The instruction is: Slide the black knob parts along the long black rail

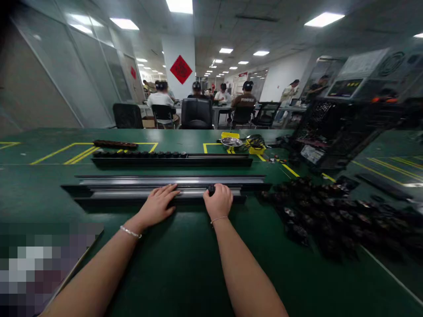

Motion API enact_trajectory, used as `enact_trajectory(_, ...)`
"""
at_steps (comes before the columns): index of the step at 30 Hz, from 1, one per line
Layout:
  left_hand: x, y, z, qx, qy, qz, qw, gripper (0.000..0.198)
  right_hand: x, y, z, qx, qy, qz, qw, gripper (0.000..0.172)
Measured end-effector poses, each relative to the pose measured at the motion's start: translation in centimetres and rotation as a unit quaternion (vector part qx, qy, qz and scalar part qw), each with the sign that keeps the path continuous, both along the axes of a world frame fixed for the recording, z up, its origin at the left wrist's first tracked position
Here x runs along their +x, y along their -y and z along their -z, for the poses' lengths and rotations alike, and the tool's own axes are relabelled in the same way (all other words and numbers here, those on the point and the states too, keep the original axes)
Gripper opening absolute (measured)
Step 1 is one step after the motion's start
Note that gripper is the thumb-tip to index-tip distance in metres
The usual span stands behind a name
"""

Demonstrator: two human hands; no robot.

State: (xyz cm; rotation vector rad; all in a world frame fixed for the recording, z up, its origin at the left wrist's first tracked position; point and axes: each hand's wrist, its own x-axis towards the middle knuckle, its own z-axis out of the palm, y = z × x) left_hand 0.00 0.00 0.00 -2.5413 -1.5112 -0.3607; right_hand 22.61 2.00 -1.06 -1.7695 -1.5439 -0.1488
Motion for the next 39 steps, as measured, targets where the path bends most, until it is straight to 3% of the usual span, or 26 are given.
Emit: enact_trajectory(39, -0.1, -0.1, -0.2, -0.004, 0.010, -0.002, 1.000, 0.051, 2.1, -0.5, 0.3, 0.046, -0.013, 0.059, 0.997, 0.020)
